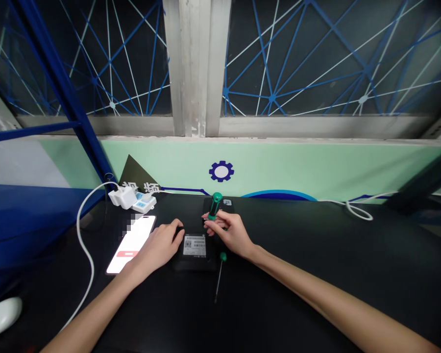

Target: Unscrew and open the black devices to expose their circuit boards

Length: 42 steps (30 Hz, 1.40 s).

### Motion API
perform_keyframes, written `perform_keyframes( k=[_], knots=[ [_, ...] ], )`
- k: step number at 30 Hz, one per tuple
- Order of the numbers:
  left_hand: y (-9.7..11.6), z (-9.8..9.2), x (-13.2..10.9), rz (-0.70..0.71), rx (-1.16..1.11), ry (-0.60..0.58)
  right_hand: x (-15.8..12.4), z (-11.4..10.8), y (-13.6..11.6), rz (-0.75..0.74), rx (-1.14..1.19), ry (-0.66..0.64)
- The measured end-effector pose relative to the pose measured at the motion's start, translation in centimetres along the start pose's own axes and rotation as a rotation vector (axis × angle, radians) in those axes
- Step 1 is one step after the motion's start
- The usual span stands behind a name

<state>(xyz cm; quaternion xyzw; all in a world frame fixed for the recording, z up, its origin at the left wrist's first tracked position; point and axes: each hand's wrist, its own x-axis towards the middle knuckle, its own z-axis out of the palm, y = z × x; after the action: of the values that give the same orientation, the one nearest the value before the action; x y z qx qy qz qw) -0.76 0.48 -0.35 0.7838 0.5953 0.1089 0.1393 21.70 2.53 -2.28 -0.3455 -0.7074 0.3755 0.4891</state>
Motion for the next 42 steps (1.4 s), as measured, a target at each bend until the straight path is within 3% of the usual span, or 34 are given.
perform_keyframes(
  k=[21,42],
  knots=[
    [0.0,0.0,0.1,-0.007,0.013,-0.008,-0.1,0.9,1.4,0.013,-0.021,0.109],
    [0.1,-0.6,-0.2,0.015,-0.001,-0.013,-0.2,0.1,0.6,-0.097,-0.146,0.035]
  ],
)
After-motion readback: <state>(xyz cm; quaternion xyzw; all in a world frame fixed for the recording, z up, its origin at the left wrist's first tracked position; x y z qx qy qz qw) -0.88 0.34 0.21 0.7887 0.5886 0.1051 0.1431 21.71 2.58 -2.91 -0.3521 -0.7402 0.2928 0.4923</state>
